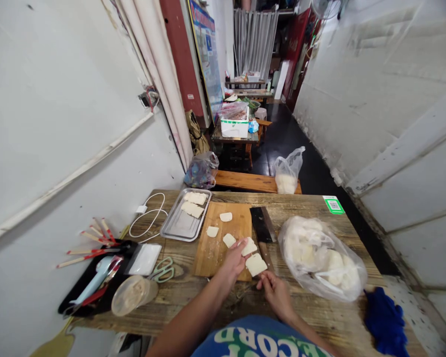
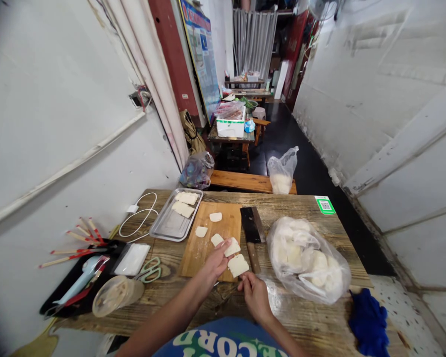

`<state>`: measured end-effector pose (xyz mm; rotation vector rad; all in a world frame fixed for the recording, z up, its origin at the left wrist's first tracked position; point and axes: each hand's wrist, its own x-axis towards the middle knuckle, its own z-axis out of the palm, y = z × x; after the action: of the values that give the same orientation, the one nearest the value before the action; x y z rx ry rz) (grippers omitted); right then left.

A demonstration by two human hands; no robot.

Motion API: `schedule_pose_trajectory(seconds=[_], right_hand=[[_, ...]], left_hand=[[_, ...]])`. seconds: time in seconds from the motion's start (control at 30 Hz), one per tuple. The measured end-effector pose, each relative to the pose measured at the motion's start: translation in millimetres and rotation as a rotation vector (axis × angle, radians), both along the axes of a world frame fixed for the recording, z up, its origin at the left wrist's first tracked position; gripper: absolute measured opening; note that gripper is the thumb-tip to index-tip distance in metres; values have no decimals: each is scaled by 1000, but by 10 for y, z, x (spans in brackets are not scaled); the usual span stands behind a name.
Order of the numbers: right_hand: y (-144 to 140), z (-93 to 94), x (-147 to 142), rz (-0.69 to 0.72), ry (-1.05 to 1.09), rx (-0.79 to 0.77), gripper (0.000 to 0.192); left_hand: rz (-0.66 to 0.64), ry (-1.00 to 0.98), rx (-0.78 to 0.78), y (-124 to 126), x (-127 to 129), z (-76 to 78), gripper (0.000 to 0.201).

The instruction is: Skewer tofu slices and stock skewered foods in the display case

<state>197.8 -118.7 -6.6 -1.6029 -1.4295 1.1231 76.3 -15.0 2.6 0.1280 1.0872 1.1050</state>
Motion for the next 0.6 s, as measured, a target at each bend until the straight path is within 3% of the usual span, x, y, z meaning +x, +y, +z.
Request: schedule_pose_trajectory(seconds=[0.17,0.27,0.37,0.47,0.53,0.6], right_hand=[[33,-38,17,-5,12,-10,43],[43,-57,55,-17,6,-6,45],[34,-89,100,-34,6,-10,47],[6,-128,132,-49,1,-17,47],[-14,-150,144,-60,-4,-29,47],[-28,-166,152,-72,0,-54,46]], left_hand=[[-31,-54,33,-109,35,-81,11],[-80,-55,-14,-40,-104,-162,23],[-19,243,86,256,-389,-250,28],[3,633,253,729,-685,-313,27],[-138,975,346,1045,-816,-344,25],[-243,1152,390,1295,-881,-383,28]])
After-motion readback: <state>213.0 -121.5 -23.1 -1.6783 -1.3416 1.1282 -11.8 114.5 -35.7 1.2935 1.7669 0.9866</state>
